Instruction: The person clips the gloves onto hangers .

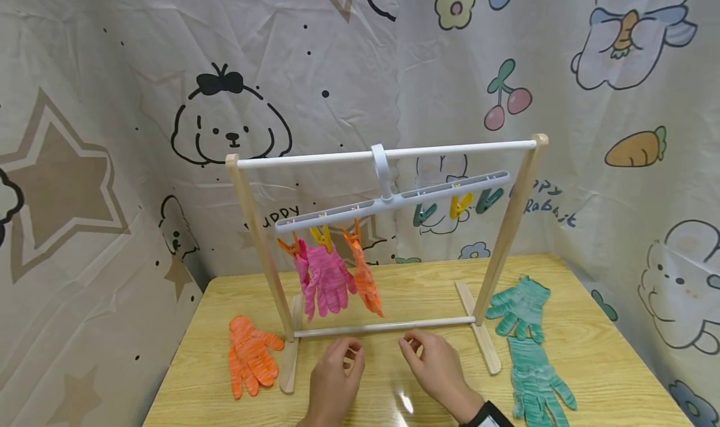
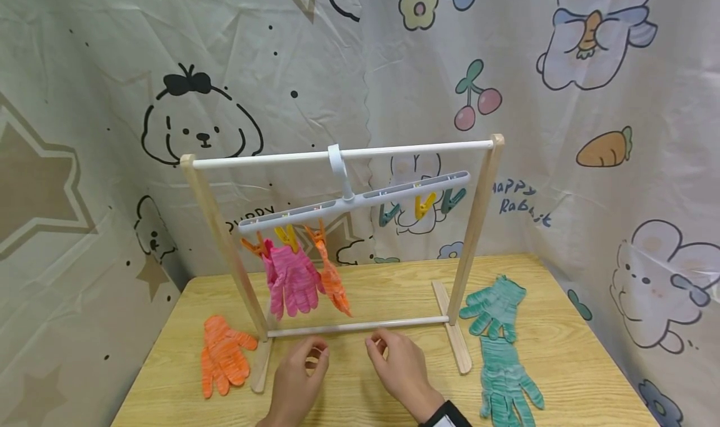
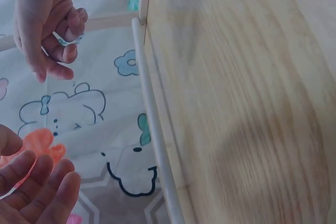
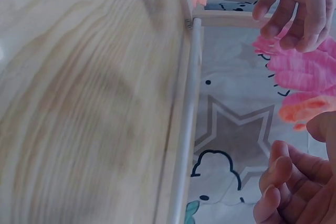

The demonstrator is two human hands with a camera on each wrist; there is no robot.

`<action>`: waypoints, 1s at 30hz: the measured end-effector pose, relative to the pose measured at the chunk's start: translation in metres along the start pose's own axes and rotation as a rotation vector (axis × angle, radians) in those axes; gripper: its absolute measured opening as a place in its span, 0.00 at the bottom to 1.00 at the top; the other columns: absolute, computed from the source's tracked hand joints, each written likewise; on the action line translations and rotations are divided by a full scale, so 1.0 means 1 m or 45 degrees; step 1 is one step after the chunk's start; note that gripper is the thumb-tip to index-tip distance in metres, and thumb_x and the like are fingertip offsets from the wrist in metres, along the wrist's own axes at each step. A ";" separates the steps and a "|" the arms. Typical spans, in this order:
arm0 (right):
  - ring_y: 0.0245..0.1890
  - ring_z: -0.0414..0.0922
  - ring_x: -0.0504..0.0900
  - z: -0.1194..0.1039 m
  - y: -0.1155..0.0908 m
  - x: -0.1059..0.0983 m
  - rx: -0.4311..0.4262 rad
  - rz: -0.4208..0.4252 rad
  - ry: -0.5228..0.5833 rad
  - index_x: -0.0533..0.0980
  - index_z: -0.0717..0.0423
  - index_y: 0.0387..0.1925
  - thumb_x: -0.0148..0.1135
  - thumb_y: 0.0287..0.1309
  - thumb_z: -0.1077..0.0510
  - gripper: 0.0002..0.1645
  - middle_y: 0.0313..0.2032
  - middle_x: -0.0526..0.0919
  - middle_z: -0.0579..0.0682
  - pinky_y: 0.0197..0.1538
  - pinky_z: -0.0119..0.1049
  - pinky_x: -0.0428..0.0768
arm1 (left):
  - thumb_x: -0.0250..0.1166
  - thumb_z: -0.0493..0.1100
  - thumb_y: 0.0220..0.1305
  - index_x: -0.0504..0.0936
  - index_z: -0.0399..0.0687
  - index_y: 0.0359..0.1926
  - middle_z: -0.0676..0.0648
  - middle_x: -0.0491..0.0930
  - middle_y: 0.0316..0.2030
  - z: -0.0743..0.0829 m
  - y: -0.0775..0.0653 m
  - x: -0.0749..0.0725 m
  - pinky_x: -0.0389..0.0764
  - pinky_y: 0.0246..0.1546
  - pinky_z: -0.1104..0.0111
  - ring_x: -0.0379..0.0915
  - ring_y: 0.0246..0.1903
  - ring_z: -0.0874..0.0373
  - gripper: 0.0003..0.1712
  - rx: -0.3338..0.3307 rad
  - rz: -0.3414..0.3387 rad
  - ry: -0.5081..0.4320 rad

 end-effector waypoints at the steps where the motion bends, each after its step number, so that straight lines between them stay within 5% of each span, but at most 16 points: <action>1: 0.16 0.27 0.65 0.002 -0.001 0.000 0.009 -0.001 -0.002 0.84 0.45 0.34 0.64 0.66 0.49 0.08 0.25 0.82 0.38 0.21 0.26 0.65 | 0.66 0.37 0.64 0.83 0.51 0.35 0.55 0.82 0.33 0.000 -0.001 0.001 0.83 0.31 0.71 0.79 0.31 0.66 0.04 0.017 0.002 0.005; 30: 0.15 0.37 0.69 0.092 -0.009 -0.045 0.292 -0.025 -0.115 0.85 0.56 0.42 0.61 0.70 0.50 0.14 0.29 0.85 0.47 0.20 0.31 0.67 | 0.68 0.39 0.63 0.81 0.51 0.34 0.56 0.83 0.32 0.026 -0.016 0.035 0.75 0.29 0.80 0.80 0.30 0.62 0.03 0.275 -0.122 0.016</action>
Point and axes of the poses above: each hand's wrist, its own y-axis towards the middle knuckle, its own x-axis out of the palm, z = x × y, the point moved 2 cm from there along y, towards the middle knuckle
